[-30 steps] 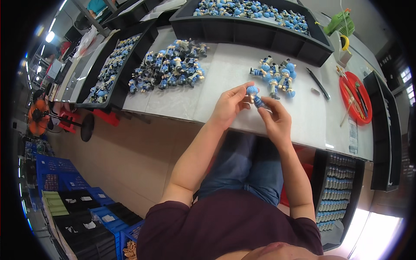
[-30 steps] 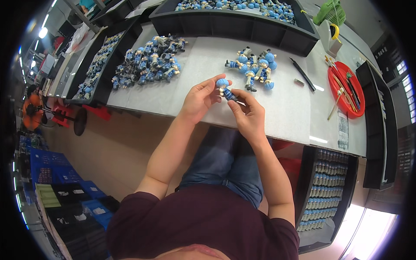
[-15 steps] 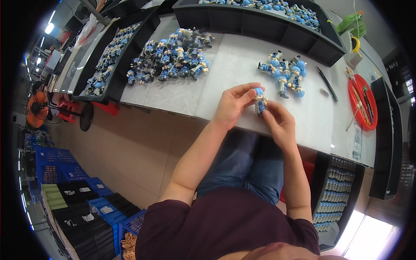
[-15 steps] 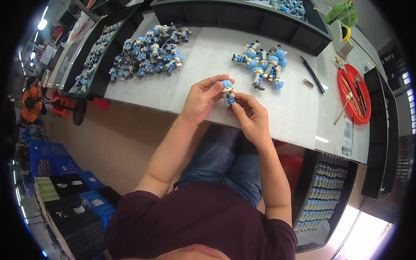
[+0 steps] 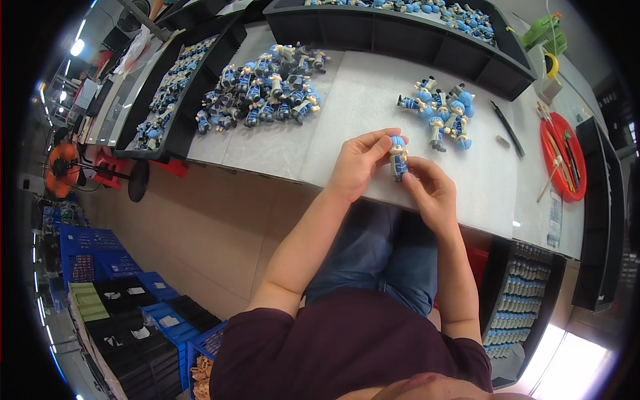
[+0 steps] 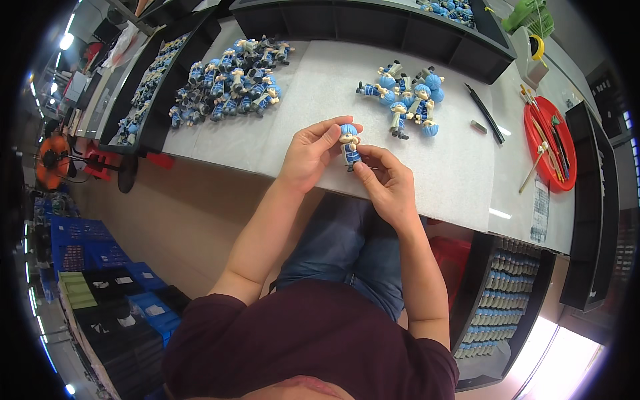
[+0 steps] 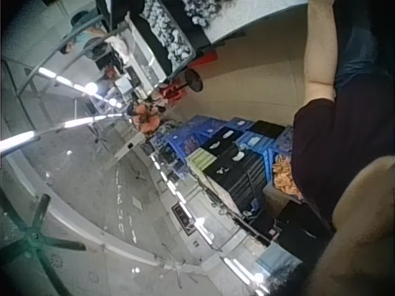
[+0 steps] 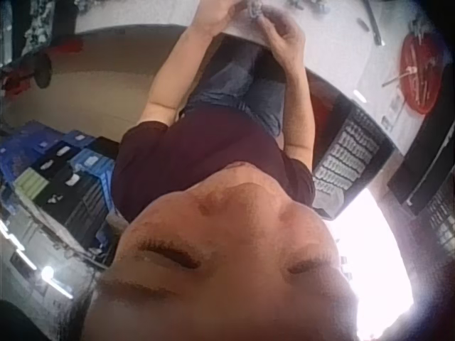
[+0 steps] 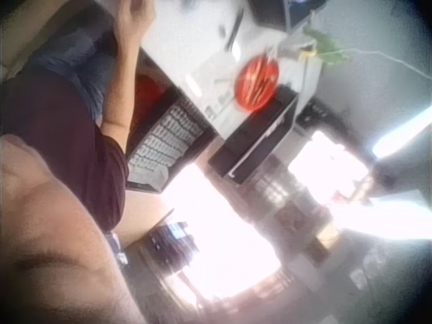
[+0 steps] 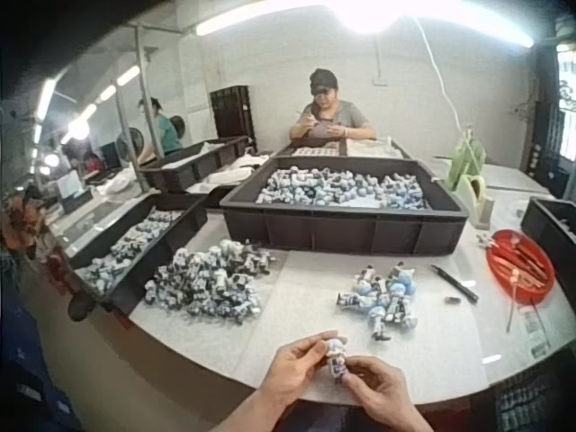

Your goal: The person assembles small blue and white figurines by hand at a white table. They pick up a figurine body and a separate head, attach the head to the body, and then place the completed figurine into a black tray with rows of similar items. The process is repeated continuously throughout the video.

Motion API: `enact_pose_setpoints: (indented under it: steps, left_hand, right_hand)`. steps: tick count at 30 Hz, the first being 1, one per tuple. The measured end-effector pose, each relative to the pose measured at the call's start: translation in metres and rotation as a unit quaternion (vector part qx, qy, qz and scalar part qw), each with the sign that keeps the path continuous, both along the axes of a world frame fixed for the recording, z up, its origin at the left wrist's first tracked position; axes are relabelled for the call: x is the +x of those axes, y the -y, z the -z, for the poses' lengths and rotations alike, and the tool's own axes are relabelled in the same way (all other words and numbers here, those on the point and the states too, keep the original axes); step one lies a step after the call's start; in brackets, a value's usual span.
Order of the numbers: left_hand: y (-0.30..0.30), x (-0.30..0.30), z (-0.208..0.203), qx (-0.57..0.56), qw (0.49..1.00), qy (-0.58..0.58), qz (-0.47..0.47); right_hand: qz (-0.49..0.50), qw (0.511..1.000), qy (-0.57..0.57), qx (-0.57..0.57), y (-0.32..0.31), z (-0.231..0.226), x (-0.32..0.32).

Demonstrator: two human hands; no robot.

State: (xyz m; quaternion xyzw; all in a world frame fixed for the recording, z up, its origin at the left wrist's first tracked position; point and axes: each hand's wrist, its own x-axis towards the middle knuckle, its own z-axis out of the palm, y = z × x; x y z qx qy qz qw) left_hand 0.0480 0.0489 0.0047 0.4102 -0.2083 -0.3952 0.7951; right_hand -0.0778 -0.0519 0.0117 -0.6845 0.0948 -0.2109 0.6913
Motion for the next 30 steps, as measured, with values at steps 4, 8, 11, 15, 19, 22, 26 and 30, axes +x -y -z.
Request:
enact_pose_setpoints:
  steps: [4, 8, 11, 15, 19, 22, 26, 30]
  left_hand:
    - [0.0, 0.0, 0.0, 0.006, 1.0, 0.0, -0.003]
    - [0.0, 0.0, 0.001, -0.001, 1.0, -0.01, -0.001]
    - [0.001, 0.0, -0.001, -0.001, 1.0, -0.011, -0.002]
    - [0.002, 0.0, 0.003, 0.01, 1.0, 0.0, -0.012]
    - [0.004, 0.0, 0.003, 0.016, 1.0, -0.008, -0.022]
    - [0.003, 0.0, 0.003, 0.02, 1.0, -0.003, -0.023]
    - [0.003, 0.0, 0.003, 0.017, 1.0, 0.006, -0.02]
    - [0.0, -0.001, -0.001, -0.012, 1.0, 0.017, -0.012]
  right_hand:
    - [-0.003, 1.0, 0.013, 0.002, 0.0, -0.001, 0.0]
    - [0.001, 0.998, 0.012, 0.067, 0.003, -0.006, -0.002]
    - [-0.001, 0.998, 0.015, 0.059, 0.004, -0.005, -0.003]
    - [0.001, 0.999, 0.031, 0.023, 0.005, 0.0, -0.002]
    - [0.004, 0.999, 0.023, 0.045, 0.004, 0.0, -0.002]
    - [0.013, 1.0, 0.018, 0.004, 0.001, 0.0, -0.001]
    - [0.017, 1.0, 0.012, 0.008, 0.002, 0.003, -0.001]
    - [0.01, 1.0, 0.009, 0.0, 0.003, 0.001, -0.001]
